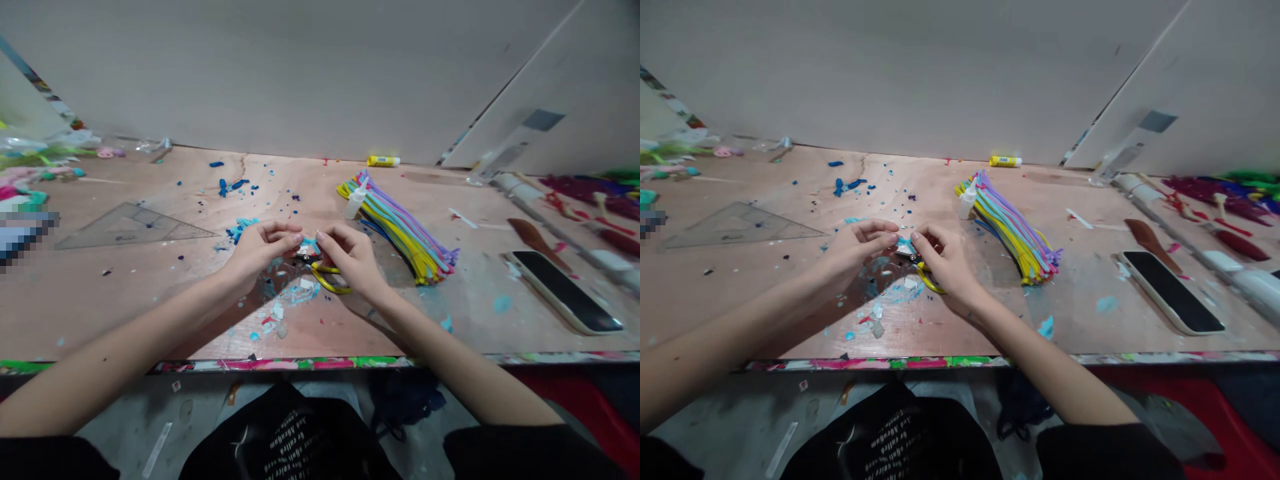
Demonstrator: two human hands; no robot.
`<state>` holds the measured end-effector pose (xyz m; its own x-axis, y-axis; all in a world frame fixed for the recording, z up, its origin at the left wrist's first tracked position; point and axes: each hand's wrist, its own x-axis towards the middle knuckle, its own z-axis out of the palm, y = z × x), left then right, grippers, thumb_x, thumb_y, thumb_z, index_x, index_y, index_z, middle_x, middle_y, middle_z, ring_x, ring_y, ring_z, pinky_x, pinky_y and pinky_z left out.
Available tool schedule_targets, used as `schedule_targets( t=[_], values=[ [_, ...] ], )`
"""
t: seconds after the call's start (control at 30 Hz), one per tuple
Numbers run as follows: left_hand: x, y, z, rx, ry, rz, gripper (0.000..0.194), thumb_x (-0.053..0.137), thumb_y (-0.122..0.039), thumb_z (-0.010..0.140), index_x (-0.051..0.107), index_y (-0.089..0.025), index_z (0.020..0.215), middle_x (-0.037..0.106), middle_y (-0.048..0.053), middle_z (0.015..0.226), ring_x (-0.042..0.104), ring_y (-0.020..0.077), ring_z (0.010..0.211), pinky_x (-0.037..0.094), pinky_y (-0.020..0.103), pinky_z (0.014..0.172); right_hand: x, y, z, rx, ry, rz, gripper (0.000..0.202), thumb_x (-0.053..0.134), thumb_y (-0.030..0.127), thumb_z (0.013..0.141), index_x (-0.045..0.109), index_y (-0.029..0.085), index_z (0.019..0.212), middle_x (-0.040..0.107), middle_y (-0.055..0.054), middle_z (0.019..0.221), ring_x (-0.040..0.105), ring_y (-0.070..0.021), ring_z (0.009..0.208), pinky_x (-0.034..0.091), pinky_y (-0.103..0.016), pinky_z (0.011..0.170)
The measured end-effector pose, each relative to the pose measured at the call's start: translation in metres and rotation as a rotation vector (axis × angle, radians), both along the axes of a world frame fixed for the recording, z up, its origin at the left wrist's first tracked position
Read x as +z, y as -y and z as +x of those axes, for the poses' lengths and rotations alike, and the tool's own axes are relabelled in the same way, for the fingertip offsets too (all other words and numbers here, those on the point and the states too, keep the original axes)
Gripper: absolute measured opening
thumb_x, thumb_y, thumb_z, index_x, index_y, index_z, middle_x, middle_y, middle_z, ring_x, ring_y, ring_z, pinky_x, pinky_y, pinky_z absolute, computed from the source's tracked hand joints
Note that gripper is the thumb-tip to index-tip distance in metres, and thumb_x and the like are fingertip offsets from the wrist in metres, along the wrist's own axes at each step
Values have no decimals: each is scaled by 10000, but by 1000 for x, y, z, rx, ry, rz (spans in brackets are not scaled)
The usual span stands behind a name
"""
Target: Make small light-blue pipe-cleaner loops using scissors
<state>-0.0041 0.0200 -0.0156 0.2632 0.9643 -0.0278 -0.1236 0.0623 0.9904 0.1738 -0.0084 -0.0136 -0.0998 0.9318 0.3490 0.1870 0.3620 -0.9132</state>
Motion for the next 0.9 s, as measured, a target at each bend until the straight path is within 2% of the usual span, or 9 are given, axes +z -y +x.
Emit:
schedule_targets(
  t=[0.13,0.3,0.47,0.6,0.8,0.9],
  values=[
    [8,5,2,-14,-60,16,303,788,-313,727,700,-161,974,691,28,744,616,118,580,498,229,515,-2,-2,1,3,1,1,354,601,515,870,569,194,723,515,13,653,470,-118,594,419,-247,543],
    [14,11,6,-113,-131,0,250,779,-272,737,708,-154,946,710,51,804,631,121,601,519,243,542,-5,-5,3,-30,-12,-3,351,589,525,879,574,197,755,539,8,676,507,-123,622,436,-251,563],
    [7,7,6,-30,-107,17,216,763,-256,744,714,-156,929,693,32,740,638,125,635,509,226,559,-5,-5,3,-8,9,-10,312,552,478,909,562,196,777,549,8,693,509,-118,607,431,-251,558],
    [7,6,6,-44,-47,-18,220,760,-257,746,703,-173,941,692,14,762,649,118,660,518,217,579,-4,-4,4,-34,102,73,225,575,396,909,584,191,816,603,-9,753,543,-128,666,430,-253,584],
    [12,10,8,-102,-45,-35,202,776,-277,726,656,-161,842,683,9,782,657,112,663,527,210,593,-2,-2,6,-46,273,245,140,575,265,920,608,180,815,618,9,710,558,-113,639,413,-240,593],
    [11,10,8,-89,-53,-72,236,782,-320,725,633,-167,826,680,8,739,657,124,644,523,216,574,-3,-3,5,-23,282,257,158,579,265,922,626,176,800,641,8,703,570,-111,632,414,-232,587]
  ],
)
